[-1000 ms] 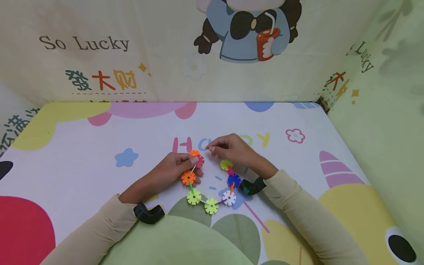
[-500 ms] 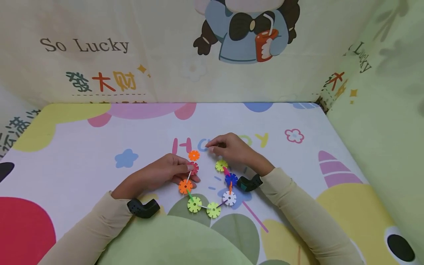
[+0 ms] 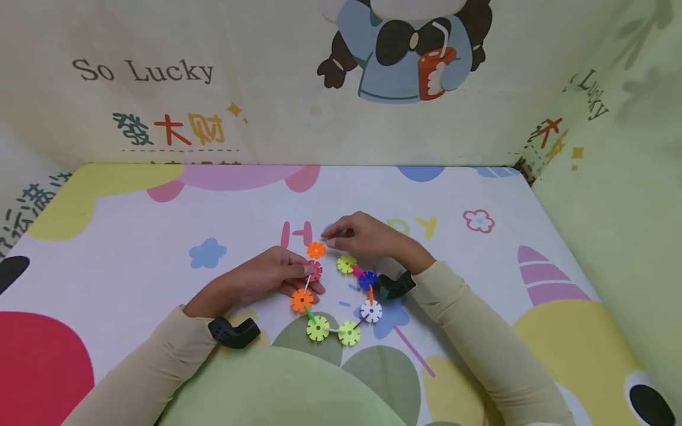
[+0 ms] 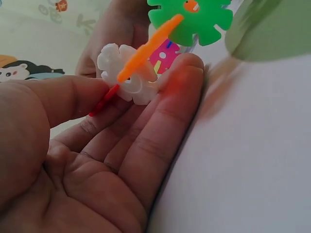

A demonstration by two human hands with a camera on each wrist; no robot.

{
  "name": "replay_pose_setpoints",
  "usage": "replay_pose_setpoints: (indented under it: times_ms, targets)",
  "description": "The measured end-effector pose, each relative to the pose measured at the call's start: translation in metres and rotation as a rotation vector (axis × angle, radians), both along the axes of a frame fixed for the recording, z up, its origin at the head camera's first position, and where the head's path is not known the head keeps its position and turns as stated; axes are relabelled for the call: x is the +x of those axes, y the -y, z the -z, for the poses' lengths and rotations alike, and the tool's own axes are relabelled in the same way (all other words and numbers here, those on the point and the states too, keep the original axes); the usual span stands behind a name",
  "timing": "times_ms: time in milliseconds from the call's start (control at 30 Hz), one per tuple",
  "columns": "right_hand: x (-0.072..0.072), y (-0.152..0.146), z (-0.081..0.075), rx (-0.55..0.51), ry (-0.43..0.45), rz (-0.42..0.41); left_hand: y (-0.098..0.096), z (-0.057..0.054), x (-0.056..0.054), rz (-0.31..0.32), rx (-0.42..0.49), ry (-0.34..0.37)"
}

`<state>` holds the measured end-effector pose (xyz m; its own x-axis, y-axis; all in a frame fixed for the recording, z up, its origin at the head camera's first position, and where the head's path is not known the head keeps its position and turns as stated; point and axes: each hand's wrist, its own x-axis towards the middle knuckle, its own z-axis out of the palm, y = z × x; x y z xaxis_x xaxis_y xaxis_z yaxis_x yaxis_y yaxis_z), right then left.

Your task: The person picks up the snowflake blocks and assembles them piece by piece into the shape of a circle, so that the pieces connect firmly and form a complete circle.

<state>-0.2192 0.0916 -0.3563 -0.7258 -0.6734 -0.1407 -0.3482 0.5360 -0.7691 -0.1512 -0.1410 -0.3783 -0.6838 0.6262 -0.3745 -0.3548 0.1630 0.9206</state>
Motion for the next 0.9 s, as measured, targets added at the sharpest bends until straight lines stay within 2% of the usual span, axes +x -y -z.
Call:
replay_pose_setpoints:
  times_ms: [167, 333, 567, 900]
  targets:
    - [-0.006, -0.002, 0.002, -0.023, -0.008, -0.017, 0.002, 0.0, 0.0, 0.02, 0.009, -0.013]
    - [-0.009, 0.009, 0.007, -0.049, -0.012, -0.027, 0.005, 0.002, -0.001, 0.047, 0.029, -0.026]
    - [-0.009, 0.02, 0.005, 0.031, -0.029, -0.082, 0.006, 0.001, -0.001, 0.054, 0.045, -0.024]
    - [-0.007, 0.021, 0.003, 0.162, -0.048, -0.102, 0.003, 0.003, -0.001, 0.056, 0.068, -0.024]
